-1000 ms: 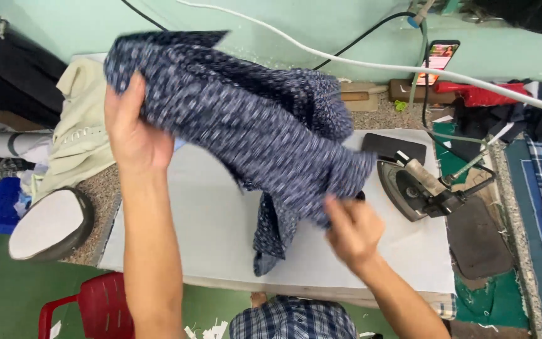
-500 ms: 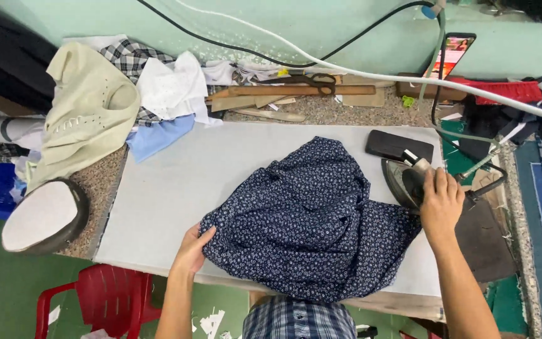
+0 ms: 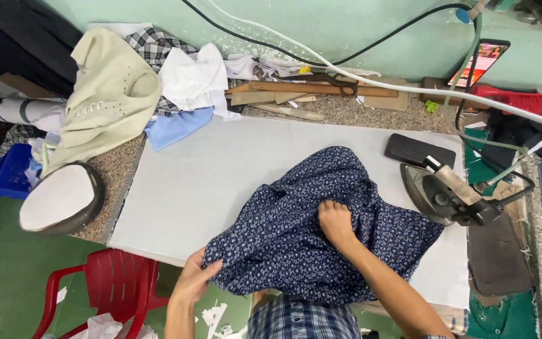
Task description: The person irons a dark blue patterned garment on a white ironing board using a steam iron and a small pressing board. They repeatedly smooth the fabric, reposition the garment, and press different sections including the sleeves and body.
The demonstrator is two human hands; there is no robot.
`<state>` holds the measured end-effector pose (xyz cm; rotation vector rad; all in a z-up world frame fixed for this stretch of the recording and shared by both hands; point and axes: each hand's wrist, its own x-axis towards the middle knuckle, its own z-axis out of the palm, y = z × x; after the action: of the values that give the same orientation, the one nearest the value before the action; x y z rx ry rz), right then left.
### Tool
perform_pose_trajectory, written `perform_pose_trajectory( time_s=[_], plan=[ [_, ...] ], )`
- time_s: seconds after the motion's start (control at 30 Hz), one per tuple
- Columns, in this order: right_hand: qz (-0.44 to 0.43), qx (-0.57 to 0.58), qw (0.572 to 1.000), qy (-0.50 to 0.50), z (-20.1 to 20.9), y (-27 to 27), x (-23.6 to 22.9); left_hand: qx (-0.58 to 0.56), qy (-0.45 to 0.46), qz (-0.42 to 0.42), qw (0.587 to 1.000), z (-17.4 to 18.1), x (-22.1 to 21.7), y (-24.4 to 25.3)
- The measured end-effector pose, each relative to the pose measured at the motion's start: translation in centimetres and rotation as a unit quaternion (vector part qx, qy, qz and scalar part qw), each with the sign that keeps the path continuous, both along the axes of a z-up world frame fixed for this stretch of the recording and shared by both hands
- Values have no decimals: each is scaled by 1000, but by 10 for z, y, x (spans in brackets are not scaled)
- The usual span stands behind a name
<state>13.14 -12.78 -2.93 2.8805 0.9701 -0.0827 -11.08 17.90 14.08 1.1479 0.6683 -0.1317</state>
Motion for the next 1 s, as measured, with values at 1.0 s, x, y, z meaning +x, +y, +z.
perform_pose_trajectory(
  time_s=[1.0],
  plan=[
    [-69, 282, 848, -444, 283, -201, 77, 800, -431, 37, 417, 226, 175, 114]
  ],
)
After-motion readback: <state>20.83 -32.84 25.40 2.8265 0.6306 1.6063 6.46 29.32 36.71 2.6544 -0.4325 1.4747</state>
